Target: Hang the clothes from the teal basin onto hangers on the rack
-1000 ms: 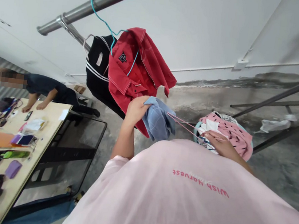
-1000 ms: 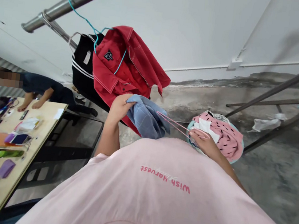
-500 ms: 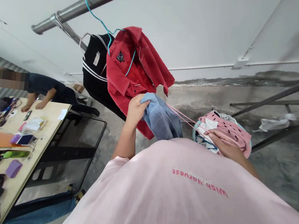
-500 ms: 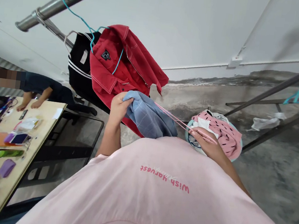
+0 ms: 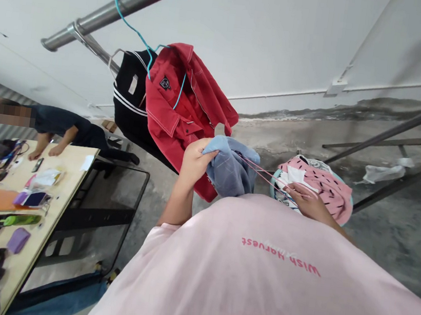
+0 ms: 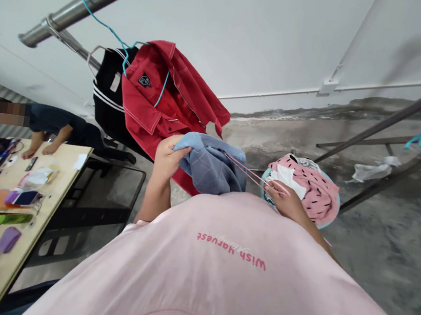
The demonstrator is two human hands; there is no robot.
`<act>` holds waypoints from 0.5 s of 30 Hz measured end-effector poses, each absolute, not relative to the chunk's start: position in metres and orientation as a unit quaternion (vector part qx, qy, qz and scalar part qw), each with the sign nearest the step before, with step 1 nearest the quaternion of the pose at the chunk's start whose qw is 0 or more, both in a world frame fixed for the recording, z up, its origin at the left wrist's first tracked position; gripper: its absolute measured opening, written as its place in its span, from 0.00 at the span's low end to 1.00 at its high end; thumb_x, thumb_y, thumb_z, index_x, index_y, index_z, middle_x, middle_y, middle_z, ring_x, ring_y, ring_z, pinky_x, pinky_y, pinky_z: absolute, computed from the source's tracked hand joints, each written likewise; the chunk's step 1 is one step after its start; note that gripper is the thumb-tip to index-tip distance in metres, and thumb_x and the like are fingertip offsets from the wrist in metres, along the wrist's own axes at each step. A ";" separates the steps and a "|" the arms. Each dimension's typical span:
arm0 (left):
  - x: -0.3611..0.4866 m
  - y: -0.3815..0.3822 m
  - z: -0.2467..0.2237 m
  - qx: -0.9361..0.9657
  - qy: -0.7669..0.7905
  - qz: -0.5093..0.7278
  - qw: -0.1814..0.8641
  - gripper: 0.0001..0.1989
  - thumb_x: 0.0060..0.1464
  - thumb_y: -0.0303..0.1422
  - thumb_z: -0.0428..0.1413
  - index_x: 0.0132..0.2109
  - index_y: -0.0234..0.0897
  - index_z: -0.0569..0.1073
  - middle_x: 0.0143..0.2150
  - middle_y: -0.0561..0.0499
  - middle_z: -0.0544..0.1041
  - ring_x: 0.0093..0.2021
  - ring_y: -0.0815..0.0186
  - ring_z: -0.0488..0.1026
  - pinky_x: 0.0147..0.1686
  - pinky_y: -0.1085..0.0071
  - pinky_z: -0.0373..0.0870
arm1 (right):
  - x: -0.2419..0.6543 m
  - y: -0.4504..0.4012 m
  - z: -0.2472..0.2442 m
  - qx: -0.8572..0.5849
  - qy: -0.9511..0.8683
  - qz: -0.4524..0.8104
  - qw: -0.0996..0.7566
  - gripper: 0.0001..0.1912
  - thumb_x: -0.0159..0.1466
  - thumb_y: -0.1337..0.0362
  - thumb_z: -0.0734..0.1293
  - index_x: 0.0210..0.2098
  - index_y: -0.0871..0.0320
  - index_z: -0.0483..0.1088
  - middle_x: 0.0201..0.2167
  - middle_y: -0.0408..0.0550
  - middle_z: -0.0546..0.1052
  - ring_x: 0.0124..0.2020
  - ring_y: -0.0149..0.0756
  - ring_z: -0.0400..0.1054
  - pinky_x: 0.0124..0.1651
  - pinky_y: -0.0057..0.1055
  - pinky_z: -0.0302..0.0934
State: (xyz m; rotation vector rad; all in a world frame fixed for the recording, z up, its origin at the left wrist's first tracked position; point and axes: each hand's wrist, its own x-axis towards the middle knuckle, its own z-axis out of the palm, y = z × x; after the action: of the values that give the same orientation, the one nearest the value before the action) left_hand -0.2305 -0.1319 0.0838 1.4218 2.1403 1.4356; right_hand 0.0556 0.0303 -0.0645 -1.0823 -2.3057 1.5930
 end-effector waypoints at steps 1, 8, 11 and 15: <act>-0.228 -0.134 0.087 0.485 0.722 0.482 0.100 0.08 0.57 0.36 0.59 0.38 0.38 0.80 0.37 0.50 0.81 0.38 0.62 0.76 0.42 0.67 0.71 | 0.055 0.031 -0.068 -0.369 -0.763 0.525 0.079 0.20 0.63 0.46 0.62 0.30 0.57 0.68 0.31 0.46 0.72 0.34 0.35 0.63 0.37 0.29 0.54; -0.208 -0.137 0.095 0.509 0.713 0.458 0.149 0.07 0.56 0.35 0.60 0.36 0.39 0.81 0.31 0.52 0.79 0.32 0.63 0.74 0.37 0.69 0.69 | 0.043 0.050 -0.042 -0.477 -0.546 0.571 0.384 0.13 0.61 0.55 0.65 0.34 0.60 0.71 0.18 0.40 0.62 0.20 0.28 0.52 0.25 0.29 0.45; -0.195 -0.132 0.092 0.515 0.695 0.461 0.200 0.07 0.54 0.34 0.61 0.39 0.39 0.82 0.33 0.51 0.80 0.34 0.61 0.75 0.40 0.67 0.71 | 0.028 0.058 -0.023 -0.404 -0.454 0.571 0.552 0.17 0.62 0.50 0.64 0.37 0.58 0.67 0.13 0.34 0.56 0.15 0.26 0.46 0.23 0.29 0.45; -0.180 -0.131 0.087 0.536 0.651 0.480 0.242 0.08 0.54 0.35 0.62 0.40 0.39 0.83 0.34 0.49 0.80 0.36 0.59 0.77 0.42 0.66 0.72 | -0.002 0.044 -0.020 -0.345 -0.519 0.596 0.506 0.20 0.65 0.44 0.62 0.37 0.56 0.62 0.16 0.34 0.57 0.17 0.25 0.50 0.24 0.26 0.52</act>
State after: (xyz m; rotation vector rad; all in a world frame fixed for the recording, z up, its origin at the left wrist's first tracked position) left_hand -0.1805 -0.1312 0.0873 1.4654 1.7801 1.3130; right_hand -0.0025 0.0437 -0.0196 -0.8318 -1.2512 1.4379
